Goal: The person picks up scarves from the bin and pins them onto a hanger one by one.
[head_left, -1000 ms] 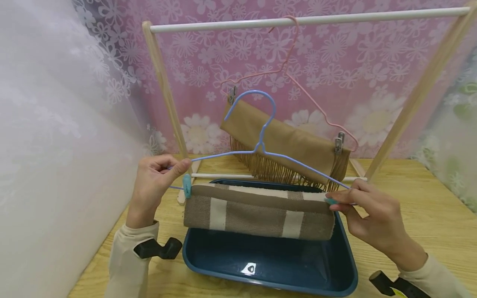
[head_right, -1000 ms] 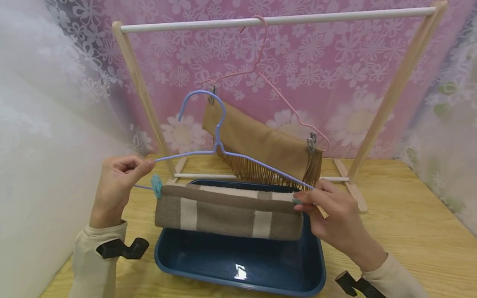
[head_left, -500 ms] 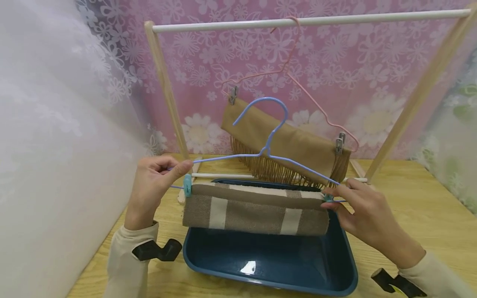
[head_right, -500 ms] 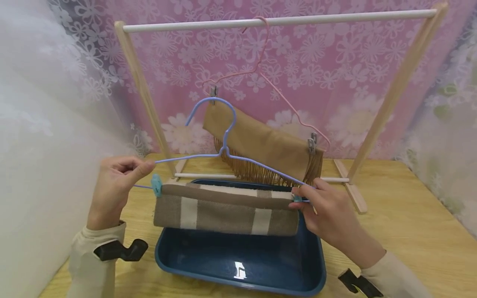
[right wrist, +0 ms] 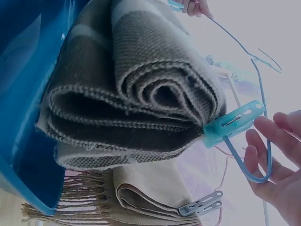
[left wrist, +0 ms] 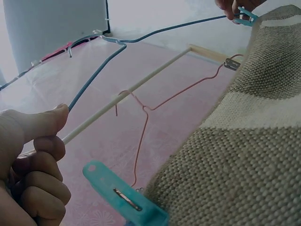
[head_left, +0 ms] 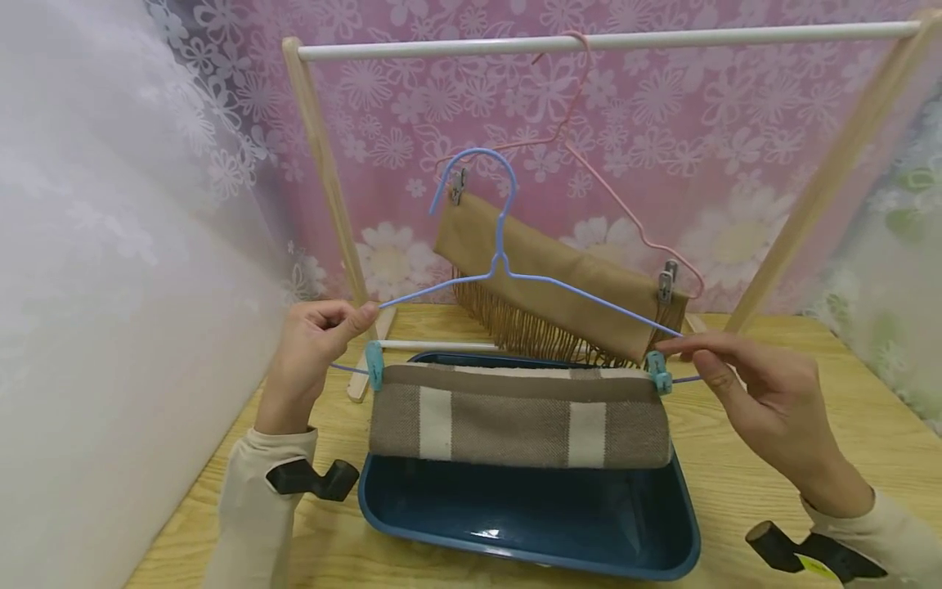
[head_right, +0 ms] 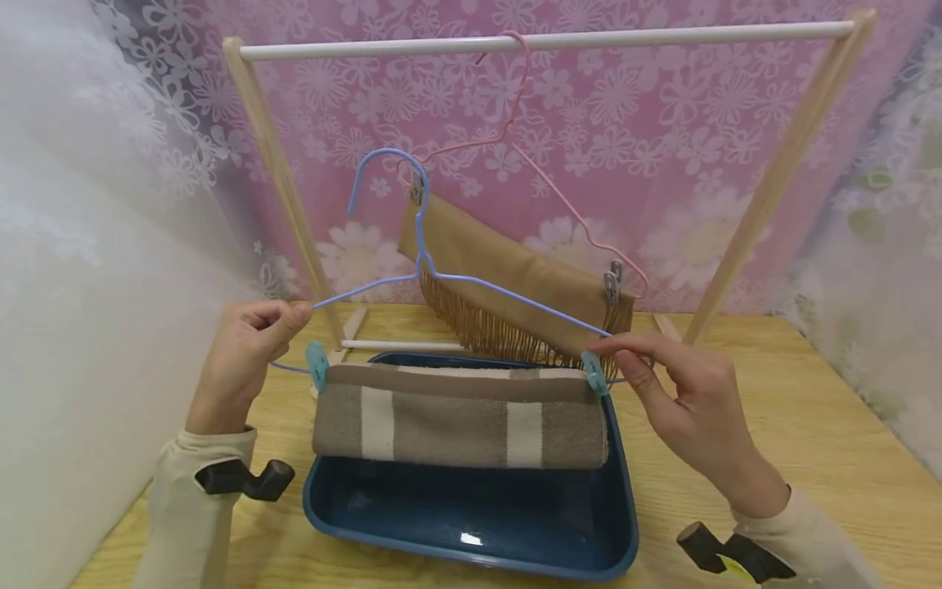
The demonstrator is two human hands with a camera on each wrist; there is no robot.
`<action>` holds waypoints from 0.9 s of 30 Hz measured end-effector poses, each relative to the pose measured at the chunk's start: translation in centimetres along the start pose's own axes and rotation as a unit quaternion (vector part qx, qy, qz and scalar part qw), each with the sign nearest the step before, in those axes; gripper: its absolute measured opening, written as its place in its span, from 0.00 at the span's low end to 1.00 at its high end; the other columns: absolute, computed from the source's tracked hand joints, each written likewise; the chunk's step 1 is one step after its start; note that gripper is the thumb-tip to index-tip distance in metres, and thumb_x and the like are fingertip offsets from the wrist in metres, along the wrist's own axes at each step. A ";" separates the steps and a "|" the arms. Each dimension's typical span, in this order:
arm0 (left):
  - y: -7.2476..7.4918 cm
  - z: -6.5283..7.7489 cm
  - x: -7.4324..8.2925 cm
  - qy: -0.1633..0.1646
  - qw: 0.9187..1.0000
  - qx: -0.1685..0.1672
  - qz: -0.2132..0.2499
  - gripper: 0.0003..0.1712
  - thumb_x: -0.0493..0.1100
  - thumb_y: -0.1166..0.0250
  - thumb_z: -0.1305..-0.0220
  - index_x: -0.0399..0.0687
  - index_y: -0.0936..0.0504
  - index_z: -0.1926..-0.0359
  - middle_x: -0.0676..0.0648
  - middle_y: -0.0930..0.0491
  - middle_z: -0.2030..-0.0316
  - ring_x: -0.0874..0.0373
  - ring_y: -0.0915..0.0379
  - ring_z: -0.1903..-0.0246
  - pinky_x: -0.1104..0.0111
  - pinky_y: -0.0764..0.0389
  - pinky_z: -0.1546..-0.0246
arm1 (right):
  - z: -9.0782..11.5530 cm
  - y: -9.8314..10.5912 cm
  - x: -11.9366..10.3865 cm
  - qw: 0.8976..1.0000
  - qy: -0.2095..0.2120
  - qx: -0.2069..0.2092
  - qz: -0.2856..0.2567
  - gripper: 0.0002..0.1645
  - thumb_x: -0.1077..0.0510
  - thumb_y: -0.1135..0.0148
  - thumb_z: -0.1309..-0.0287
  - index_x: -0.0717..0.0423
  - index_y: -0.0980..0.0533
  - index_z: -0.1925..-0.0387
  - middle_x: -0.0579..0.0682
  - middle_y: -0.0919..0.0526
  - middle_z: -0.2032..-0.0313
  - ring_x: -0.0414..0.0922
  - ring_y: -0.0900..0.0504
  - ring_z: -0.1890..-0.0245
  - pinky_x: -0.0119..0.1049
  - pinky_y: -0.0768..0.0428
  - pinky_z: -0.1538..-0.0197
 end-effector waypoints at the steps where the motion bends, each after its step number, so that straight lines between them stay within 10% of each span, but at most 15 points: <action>1: 0.0 0.0 0.0 0.000 1.000 -0.001 0.001 0.20 0.32 0.35 0.39 0.49 0.23 0.88 0.52 0.49 0.89 0.57 0.56 0.85 0.67 0.51 0.80 | -0.1 -0.1 -0.2 1.000 0.009 -0.005 -0.005 0.13 0.61 0.42 0.35 0.70 0.18 0.63 0.45 0.14 0.69 0.26 0.32 0.82 0.14 0.39 0.75; 6: 0.0 0.0 0.2 -0.004 1.000 -0.003 0.000 0.20 0.32 0.35 0.39 0.47 0.23 0.88 0.51 0.50 0.88 0.58 0.55 0.83 0.67 0.48 0.78 | 0.2 -1.6 -0.5 0.990 0.077 -0.094 0.068 0.25 0.47 0.46 0.32 0.67 0.19 0.56 0.56 0.15 0.56 0.39 0.22 0.48 0.24 0.31 0.42; 12: 0.0 0.1 0.2 0.001 1.000 -0.005 -0.005 0.18 0.33 0.34 0.40 0.48 0.20 0.87 0.54 0.46 0.88 0.59 0.51 0.82 0.69 0.43 0.75 | 1.1 -2.9 0.2 0.968 0.104 -0.152 0.172 0.30 0.43 0.57 0.27 0.63 0.19 0.56 0.50 0.17 0.63 0.43 0.23 0.64 0.27 0.27 0.58; 16: 0.0 0.4 0.4 0.004 1.000 -0.003 -0.010 0.18 0.33 0.34 0.40 0.48 0.21 0.86 0.54 0.45 0.88 0.60 0.50 0.81 0.69 0.42 0.74 | 0.9 -1.9 0.0 0.982 0.074 -0.076 0.157 0.27 0.44 0.50 0.30 0.63 0.18 0.65 0.49 0.18 0.72 0.35 0.25 0.75 0.23 0.30 0.73; 20: 0.2 0.8 1.4 -0.006 1.000 0.011 -0.008 0.17 0.33 0.33 0.41 0.44 0.21 0.85 0.53 0.45 0.88 0.59 0.52 0.81 0.68 0.45 0.75 | 0.5 -0.1 -0.3 0.998 0.033 0.046 0.022 0.16 0.59 0.38 0.39 0.72 0.19 0.72 0.52 0.15 0.74 0.29 0.22 0.75 0.16 0.30 0.69; 24: 0.4 1.1 2.6 -0.020 0.999 0.025 -0.006 0.14 0.32 0.32 0.42 0.43 0.20 0.84 0.52 0.46 0.88 0.58 0.54 0.82 0.67 0.48 0.77 | 0.3 0.4 -0.3 0.985 0.019 0.108 -0.131 0.03 0.78 0.40 0.52 0.81 0.22 0.75 0.57 0.14 0.72 0.35 0.18 0.73 0.18 0.32 0.71; 27: 0.5 1.2 2.8 -0.018 0.999 0.031 0.003 0.15 0.30 0.33 0.43 0.44 0.20 0.84 0.52 0.46 0.88 0.59 0.54 0.82 0.67 0.49 0.76 | 0.4 0.2 -0.3 0.985 0.013 0.115 -0.127 0.03 0.80 0.42 0.54 0.80 0.22 0.76 0.57 0.15 0.73 0.35 0.18 0.73 0.19 0.32 0.71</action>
Point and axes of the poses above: each hand's wrist, its own z-axis away from the middle knuckle, its own y-axis out of the back of the hand, x = y × z, the point moved 8 cm from there along -z, towards the middle knuckle
